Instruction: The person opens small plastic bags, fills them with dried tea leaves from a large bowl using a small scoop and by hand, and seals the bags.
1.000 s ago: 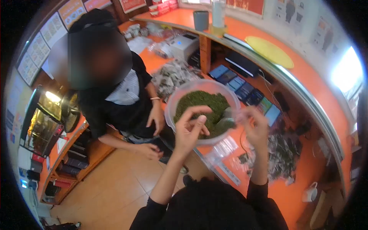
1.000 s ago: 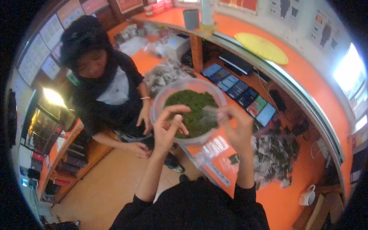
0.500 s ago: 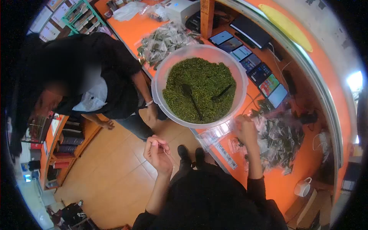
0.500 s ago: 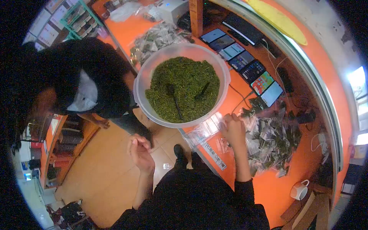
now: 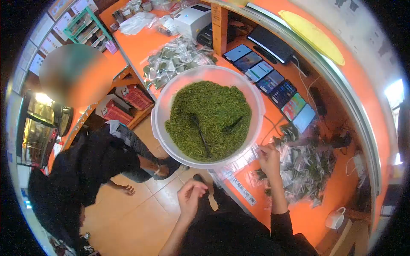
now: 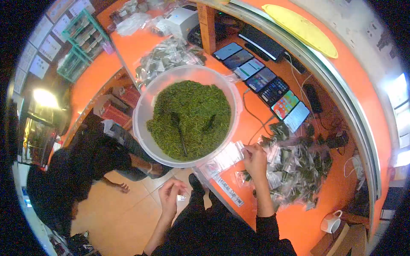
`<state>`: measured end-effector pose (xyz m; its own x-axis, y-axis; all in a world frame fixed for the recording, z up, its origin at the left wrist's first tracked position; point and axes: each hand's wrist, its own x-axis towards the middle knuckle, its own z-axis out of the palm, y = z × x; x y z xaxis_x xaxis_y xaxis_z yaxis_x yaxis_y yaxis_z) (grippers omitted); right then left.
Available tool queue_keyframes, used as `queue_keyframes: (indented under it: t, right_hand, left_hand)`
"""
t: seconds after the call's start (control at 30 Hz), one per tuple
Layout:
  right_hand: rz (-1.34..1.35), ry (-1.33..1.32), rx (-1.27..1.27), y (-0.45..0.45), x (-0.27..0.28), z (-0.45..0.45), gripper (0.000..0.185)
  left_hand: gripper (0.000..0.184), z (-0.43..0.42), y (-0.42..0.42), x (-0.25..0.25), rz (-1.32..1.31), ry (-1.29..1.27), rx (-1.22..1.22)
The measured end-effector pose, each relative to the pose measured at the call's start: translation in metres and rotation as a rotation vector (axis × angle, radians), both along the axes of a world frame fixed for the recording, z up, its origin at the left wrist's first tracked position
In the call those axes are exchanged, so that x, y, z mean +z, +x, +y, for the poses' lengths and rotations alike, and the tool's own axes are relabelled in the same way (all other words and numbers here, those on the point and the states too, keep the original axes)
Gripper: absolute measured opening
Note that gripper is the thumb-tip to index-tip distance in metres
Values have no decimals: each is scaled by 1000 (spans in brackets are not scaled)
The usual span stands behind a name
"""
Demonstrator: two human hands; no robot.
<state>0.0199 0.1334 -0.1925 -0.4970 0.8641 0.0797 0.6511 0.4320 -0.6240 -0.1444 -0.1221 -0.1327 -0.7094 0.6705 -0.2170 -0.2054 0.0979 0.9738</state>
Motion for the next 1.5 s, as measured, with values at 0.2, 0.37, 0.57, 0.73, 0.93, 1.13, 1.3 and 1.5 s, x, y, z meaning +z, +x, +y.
queue_keyframes:
  t: [0.2, 0.37, 0.57, 0.73, 0.93, 1.13, 1.3, 1.5]
  right_hand:
    - [209, -151, -48, 8, -5, 9, 12]
    - [221, 17, -9, 20, 23, -1, 12]
    - [269, -50, 136, 19, 49, -15, 10]
    - [358, -196, 130, 15, 41, -21, 8]
    - [294, -249, 104, 29, 47, -29, 4]
    - [306, -203, 245, 47, 65, -36, 10]
    - [339, -114, 199, 55, 75, -43, 11]
    - [200, 306, -21, 52, 77, -40, 21]
  left_hand:
    - [17, 46, 20, 1, 258, -4, -407]
    - [58, 79, 33, -5, 186, -35, -598]
    - [56, 131, 28, -26, 284, 53, -584]
    - [20, 168, 23, -68, 315, 230, -570]
    - [15, 161, 34, -36, 197, 263, -584]
    - [25, 149, 35, -14, 372, 229, -820]
    - [22, 150, 33, -11, 482, 163, -906]
    - [26, 159, 35, -11, 848, -39, -776]
